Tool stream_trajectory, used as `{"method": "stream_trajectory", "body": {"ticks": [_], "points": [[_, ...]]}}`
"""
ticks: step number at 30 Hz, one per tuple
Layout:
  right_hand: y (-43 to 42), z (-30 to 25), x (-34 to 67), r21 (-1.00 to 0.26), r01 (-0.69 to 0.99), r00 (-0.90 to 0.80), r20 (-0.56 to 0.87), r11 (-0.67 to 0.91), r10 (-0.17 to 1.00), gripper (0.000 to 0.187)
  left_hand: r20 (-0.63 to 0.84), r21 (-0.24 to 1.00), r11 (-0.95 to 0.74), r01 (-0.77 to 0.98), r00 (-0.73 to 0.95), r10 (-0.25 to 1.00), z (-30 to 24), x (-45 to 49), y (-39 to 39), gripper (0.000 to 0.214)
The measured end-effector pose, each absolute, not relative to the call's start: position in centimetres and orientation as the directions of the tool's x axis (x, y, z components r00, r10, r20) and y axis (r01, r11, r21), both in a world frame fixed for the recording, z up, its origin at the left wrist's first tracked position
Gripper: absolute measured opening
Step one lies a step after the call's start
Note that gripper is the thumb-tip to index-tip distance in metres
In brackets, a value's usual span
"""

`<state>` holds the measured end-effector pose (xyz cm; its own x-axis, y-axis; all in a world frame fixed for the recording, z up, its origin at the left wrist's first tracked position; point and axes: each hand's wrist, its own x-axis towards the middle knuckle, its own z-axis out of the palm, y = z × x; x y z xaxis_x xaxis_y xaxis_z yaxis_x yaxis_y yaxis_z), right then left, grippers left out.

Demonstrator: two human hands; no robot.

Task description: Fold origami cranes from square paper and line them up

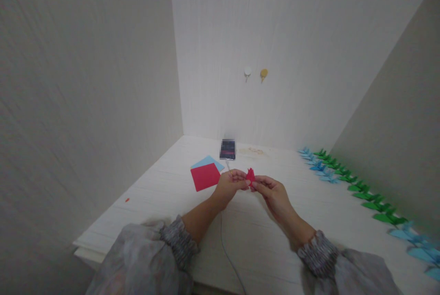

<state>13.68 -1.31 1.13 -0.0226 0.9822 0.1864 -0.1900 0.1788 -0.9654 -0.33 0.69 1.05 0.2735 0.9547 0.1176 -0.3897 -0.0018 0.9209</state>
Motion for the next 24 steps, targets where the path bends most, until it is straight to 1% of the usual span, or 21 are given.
{"method": "stream_trajectory", "body": {"ticks": [4, 10, 13, 19, 24], "points": [[-1.25, 0.95, 13.84, -0.963, -0.172, -0.028, 0.216, 0.208, 0.976, 0.015, 0.172, 0.907, -0.038, -0.419, 0.287, 0.942, 1.23, -0.39, 0.51, 0.027], [-1.52, 1.26, 14.05, -0.964, -0.087, -0.046, 0.256, 0.251, 0.966, 0.014, 0.193, 0.91, -0.054, -0.412, 0.303, 0.933, 1.43, -0.48, 0.37, 0.025], [-1.83, 1.74, 13.88, -0.951, -0.01, -0.034, 0.31, 0.309, 0.95, 0.013, 0.211, 0.913, -0.087, -0.4, 0.28, 0.937, 1.36, -0.49, 0.44, 0.024], [-1.87, 1.41, 13.43, -0.869, 0.084, 0.0, 0.49, 0.488, 0.872, 0.008, 0.239, 0.903, -0.131, -0.409, 0.226, 0.944, 1.12, -0.38, 0.57, 0.026], [-1.8, 1.15, 13.11, -0.85, 0.098, 0.012, 0.52, 0.517, 0.854, 0.007, 0.238, 0.933, -0.161, -0.322, 0.218, 0.946, 1.17, -0.33, 0.39, 0.018]]}}
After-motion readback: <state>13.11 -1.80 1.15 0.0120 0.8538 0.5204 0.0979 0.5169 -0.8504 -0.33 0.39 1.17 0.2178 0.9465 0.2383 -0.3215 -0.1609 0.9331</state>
